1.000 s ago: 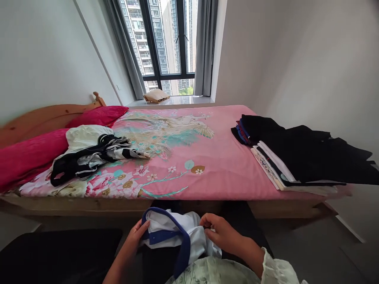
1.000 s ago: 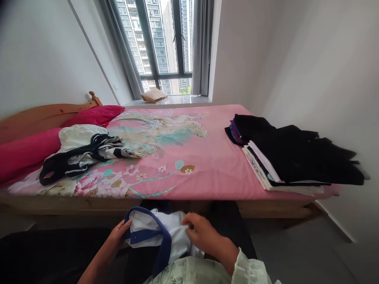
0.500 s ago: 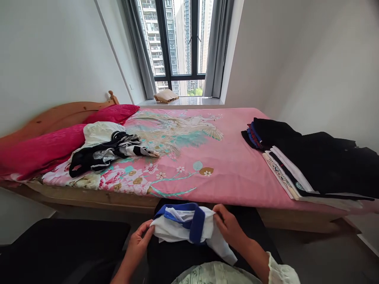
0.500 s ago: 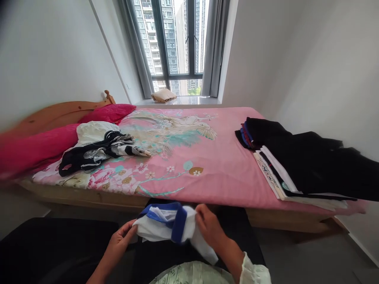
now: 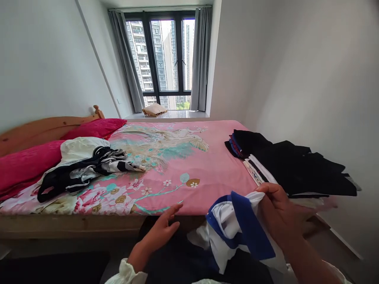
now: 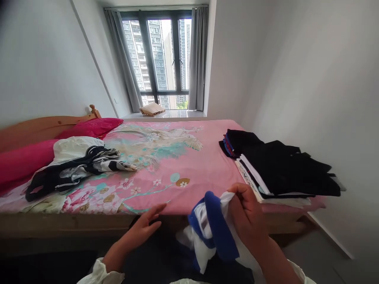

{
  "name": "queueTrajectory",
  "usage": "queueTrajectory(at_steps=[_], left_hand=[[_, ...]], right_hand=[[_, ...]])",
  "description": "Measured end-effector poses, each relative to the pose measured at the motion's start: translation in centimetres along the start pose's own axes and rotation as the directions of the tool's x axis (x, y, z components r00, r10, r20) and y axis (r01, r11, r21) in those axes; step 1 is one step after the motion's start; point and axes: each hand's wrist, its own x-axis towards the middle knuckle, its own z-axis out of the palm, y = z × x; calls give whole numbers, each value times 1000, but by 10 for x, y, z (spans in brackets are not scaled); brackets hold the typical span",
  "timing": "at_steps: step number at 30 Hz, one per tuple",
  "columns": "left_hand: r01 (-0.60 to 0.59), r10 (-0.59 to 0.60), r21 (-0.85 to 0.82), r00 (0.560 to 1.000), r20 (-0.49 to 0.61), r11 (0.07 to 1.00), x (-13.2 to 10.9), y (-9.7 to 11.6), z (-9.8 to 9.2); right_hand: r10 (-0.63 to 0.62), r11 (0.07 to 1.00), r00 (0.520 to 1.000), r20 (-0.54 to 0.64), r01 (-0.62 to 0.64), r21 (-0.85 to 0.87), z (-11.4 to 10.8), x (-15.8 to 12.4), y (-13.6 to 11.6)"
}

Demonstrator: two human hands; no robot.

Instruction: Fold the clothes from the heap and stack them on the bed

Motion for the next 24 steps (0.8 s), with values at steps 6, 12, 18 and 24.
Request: queueTrajectory(at_steps=[6,12,18,24], left_hand=[[-14,85,-204,936,343,979,39,-3,88],[-185,184,-203,983,-22,962,41,30,54],[-464,656,490,664,-359,738,2,96,-35],[-436,751,769,654,-86,468,-21,124,-75]], right_hand=[[1,996,997,80,-8,94,-10,-12,-17],[42,982,956,-291,-93,-164,-43,12,-25],[-200,914,888,-413,18,-405,-66,21,-20],[-267,775,960,-80,165,-610,-62,25,-21]])
